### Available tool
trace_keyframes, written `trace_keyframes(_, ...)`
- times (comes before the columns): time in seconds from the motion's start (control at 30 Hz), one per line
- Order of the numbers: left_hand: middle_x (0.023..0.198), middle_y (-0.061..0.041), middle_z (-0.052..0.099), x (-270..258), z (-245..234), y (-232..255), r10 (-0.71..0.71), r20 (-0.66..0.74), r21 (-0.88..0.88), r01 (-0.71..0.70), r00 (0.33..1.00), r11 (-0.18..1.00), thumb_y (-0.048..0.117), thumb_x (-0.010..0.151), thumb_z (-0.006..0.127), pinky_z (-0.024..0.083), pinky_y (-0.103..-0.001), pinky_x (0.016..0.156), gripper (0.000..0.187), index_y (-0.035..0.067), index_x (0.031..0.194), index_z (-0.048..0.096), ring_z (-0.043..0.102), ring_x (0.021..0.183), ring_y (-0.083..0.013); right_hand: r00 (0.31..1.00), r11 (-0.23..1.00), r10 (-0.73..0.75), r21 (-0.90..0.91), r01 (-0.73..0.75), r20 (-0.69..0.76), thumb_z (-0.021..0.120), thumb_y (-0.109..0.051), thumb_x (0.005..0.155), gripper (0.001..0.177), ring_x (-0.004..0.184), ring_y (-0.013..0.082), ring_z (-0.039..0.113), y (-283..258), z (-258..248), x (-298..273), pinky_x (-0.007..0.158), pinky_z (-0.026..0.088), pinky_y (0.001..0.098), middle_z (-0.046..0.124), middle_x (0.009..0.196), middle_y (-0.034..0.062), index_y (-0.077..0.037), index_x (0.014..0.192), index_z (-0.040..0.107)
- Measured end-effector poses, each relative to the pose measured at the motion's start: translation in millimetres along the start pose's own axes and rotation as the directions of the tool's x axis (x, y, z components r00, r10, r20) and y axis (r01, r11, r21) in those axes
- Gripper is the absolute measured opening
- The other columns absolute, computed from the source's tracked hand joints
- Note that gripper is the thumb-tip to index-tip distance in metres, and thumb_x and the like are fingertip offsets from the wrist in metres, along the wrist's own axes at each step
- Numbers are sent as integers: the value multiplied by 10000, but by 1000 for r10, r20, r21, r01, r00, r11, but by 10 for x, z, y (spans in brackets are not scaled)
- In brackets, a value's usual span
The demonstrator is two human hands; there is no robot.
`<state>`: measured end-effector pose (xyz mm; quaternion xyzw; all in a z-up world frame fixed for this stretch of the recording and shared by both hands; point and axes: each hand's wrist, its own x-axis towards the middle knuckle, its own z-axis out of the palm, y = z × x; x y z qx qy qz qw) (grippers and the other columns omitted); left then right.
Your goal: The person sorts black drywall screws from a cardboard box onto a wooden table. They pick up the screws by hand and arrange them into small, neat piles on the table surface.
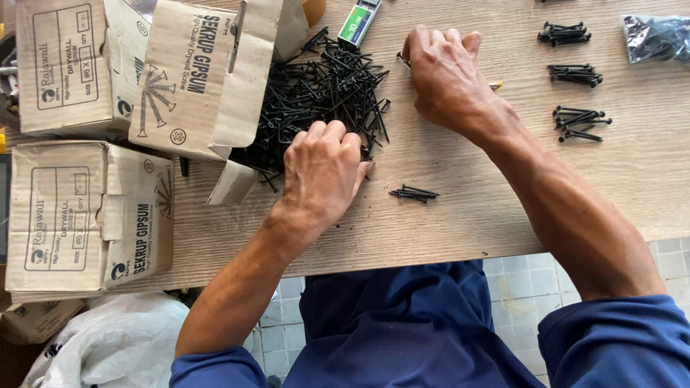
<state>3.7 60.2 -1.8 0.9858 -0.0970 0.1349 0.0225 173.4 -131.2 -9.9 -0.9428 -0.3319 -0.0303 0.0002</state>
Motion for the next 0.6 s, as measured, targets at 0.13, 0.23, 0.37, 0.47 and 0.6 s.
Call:
trace_keyframes(0.13,915,-43,671,-9,-32,7,-91,88,-52,96,992,994,517,766,957,567,-430,738,464,136,849,705,657,898,-276,1000,966,8,260,-2,-23,535,115,877,463,979,411,559,-129,-285,-106,849,339,528,650,1133,273,18,1330,537)
trace_keyframes(0.23,956,-69,687,21,-39,1,-96,158,-96,112,983,989,437,823,914,570,-469,775,385,116,894,714,666,931,-310,986,922,-75,366,125,-149,509,62,1043,363,1025,415,534,-206,-527,-305,872,359,536,630,1202,316,81,1405,534)
trace_keyframes(0.37,1059,-112,686,33,-56,40,-73,316,-128,119,946,985,364,943,815,530,-489,859,318,89,1060,707,642,1000,-326,961,909,-260,312,277,-95,440,-58,1158,247,871,280,498,-295,-676,-746,863,402,476,610,1018,193,27,1355,562)
trace_keyframes(0.47,1004,-82,680,-16,104,106,-82,192,10,81,978,997,368,914,801,490,-496,794,272,129,1018,722,635,962,-323,940,919,-327,199,340,-99,503,121,957,455,988,374,594,-203,-527,-987,944,401,492,657,1123,211,-11,1387,571)
trace_keyframes(0.6,1070,-75,679,1,33,135,-50,296,58,34,954,998,342,599,968,491,-483,873,577,138,1070,703,639,1017,-302,959,948,-278,144,283,-51,485,15,1055,361,938,345,583,-64,-314,-1150,922,418,476,675,1099,211,-20,1398,590)
